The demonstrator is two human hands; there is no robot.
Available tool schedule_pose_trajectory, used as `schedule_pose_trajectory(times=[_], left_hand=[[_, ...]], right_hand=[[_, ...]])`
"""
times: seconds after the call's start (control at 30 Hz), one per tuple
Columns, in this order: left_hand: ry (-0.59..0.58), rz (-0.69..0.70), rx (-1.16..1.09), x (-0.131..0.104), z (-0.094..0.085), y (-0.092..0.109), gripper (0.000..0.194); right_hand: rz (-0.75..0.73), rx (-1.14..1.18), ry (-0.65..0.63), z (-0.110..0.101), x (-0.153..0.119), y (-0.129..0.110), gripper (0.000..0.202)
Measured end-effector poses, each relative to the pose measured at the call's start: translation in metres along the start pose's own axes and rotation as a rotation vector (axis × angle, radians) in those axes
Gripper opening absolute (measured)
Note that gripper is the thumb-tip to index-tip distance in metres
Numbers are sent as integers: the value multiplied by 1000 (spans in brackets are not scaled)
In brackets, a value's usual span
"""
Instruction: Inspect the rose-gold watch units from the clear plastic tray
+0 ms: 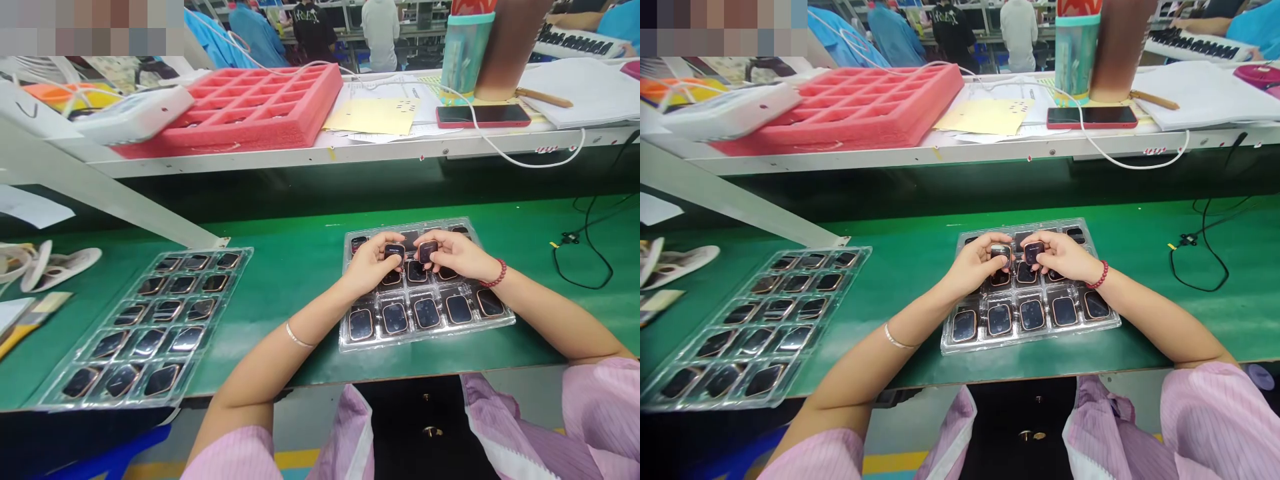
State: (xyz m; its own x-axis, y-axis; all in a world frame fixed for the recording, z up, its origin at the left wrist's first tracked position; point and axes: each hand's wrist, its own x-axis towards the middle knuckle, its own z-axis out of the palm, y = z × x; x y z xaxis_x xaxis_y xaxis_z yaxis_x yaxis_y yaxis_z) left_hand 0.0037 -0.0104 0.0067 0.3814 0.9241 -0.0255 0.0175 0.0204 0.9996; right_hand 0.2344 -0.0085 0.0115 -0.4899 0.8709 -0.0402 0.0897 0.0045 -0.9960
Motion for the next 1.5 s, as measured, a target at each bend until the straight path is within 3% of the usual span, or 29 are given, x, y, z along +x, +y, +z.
schedule_pose_trajectory(times=[0.1,0.2,0.37,0.47,0.53,0.63,0.77,0.9,1.0,1.1,1.23,1.37,1.5], left_hand=[[2,-11,6,1,-3,2,47],[48,-5,118,12,-8,4,32],[158,145,676,43,-15,4,8],[196,129,1017,50,-17,3,12],[212,128,1123,49,-18,5,24],[160,177,1148,51,-12,12,27],[-39,250,1094,66,21,17,20],[-32,251,958,77,56,15,20],[-18,303,864,72,62,17,8],[-54,243,634,57,49,20,18],[-67,-38,206,38,18,24,29],[-24,-119,-37,28,-4,22,42],[33,-84,-101,25,-9,11,56]], right_hand=[[14,-1,4,-1,0,-5,36],[-20,-108,75,-4,10,-11,19],[-236,-750,280,-3,44,-3,5],[-188,-1028,258,-3,50,5,19],[-209,-1137,239,-11,45,4,26],[-254,-1246,216,-37,30,-3,20],[-138,-1356,221,-72,14,-5,15],[-122,-1152,226,-81,4,1,10],[-148,-917,239,-71,1,0,13],[-71,-424,282,-53,2,-7,27],[67,3,160,-28,8,-15,36],[156,280,44,-15,15,-12,44],[154,366,-33,-17,17,-5,45]])
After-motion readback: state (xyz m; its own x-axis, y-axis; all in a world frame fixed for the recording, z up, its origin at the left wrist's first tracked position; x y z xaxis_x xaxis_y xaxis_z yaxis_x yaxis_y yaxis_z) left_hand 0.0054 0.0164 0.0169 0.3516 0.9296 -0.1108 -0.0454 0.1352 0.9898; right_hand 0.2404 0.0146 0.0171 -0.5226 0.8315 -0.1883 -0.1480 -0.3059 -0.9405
